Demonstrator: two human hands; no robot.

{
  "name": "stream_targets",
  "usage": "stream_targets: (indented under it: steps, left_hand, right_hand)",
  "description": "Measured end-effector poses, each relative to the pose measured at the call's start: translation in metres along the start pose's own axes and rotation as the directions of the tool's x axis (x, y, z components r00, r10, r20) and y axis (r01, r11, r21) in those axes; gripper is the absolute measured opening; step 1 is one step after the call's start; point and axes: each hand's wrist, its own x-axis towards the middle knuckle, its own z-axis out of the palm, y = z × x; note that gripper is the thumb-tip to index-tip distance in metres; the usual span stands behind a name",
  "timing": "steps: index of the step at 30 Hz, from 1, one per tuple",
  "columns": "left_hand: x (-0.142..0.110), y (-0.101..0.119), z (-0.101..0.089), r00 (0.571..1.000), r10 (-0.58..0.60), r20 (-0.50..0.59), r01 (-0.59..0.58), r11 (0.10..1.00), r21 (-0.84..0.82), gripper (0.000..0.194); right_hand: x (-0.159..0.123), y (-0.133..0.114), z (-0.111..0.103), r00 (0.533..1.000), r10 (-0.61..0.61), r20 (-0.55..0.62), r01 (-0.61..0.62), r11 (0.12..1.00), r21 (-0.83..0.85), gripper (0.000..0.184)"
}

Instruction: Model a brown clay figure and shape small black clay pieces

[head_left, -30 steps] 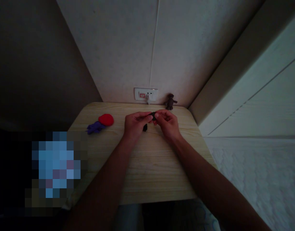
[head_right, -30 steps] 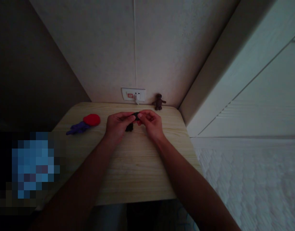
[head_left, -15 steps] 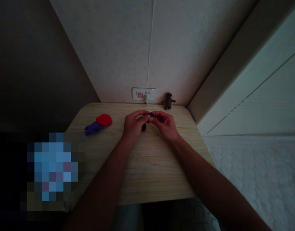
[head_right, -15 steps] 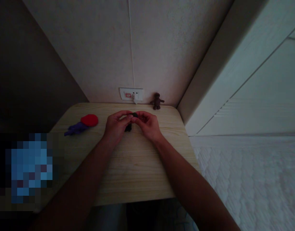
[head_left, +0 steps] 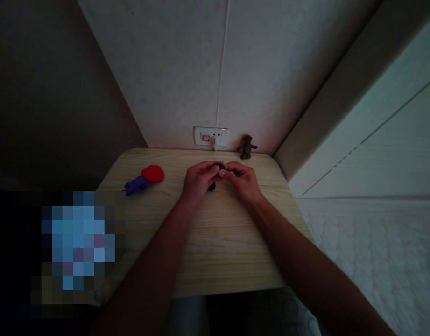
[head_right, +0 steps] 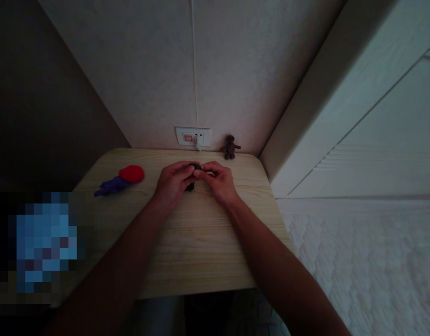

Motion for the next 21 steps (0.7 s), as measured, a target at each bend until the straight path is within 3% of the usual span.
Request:
stream_targets:
  steps: [4,6,9,14,18,21]
  left_hand:
    - [0.001,-0.001,-0.001,0.996,-0.015,-0.085,0.016,1.0,0.011,0.027]
    - [0.002,-0.002,-0.001,0.991,-0.011,-0.13,0.015,0.999,0.029,0.026]
    - [0.003,-0.002,-0.002,0.99,0.008,-0.144,0.004,0.997,0.08,0.028]
    - [0.002,0.002,-0.003,0.994,0.031,-0.101,-0.021,0.995,0.096,0.043]
    - [-0.002,0.004,0.0,0.995,0.05,-0.083,-0.047,0.998,0.034,0.04]
    - [-0.003,0.003,0.003,0.994,0.063,-0.088,-0.059,0.997,0.039,0.038]
  right_hand:
    - [-0.003,-0.001,0.003,1.0,-0.013,-0.011,0.011,0.992,-0.127,0.037]
    - [-0.005,-0.002,0.003,0.996,-0.088,-0.001,0.086,0.977,-0.195,0.048]
    - [-0.007,-0.005,0.0,0.964,-0.242,0.107,0.264,0.908,-0.326,0.058]
    - [-0.007,-0.009,-0.004,0.881,-0.372,0.291,0.472,0.723,-0.505,0.035]
    - [-0.008,-0.01,0.0,0.874,-0.393,0.286,0.483,0.639,-0.599,0.026]
    - [-0.009,-0.009,0.001,0.874,-0.422,0.239,0.471,0.623,-0.624,0.02]
